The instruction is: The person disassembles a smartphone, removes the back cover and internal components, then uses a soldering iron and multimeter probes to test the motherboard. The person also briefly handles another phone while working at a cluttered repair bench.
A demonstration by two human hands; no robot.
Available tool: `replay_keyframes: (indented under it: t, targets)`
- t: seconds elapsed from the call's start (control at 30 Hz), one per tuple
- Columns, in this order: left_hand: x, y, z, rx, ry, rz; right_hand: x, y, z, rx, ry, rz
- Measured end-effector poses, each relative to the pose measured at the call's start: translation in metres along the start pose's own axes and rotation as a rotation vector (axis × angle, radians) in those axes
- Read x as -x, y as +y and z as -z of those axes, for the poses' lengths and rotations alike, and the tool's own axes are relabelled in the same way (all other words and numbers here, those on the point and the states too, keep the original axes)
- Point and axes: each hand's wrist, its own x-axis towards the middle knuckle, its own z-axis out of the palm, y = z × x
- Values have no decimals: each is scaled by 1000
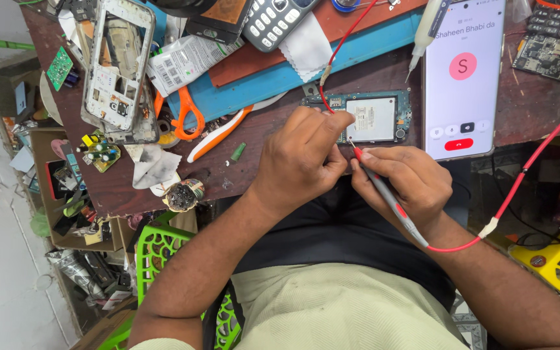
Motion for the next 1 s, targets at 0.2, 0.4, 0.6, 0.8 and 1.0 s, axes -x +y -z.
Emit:
replay_keyframes:
  t: [0.2, 0.4, 0.6, 0.8, 1.0]
  targets:
    - [1, 0, -1, 4, -4, 3, 0, 1, 0, -20, -3, 1]
    - [0, -1, 0, 2, -1, -4, -1, 0, 0, -12, -2, 1]
    - [0, -1, 0, 7, -8, 5, -1, 0, 0, -9, -6, 2]
    - [1, -2, -1, 5, 0, 2, 0, 1, 0, -13, -8, -1]
    - [0, -2, -1, 9, -2, -9, 0, 1, 0, -6, 4, 9]
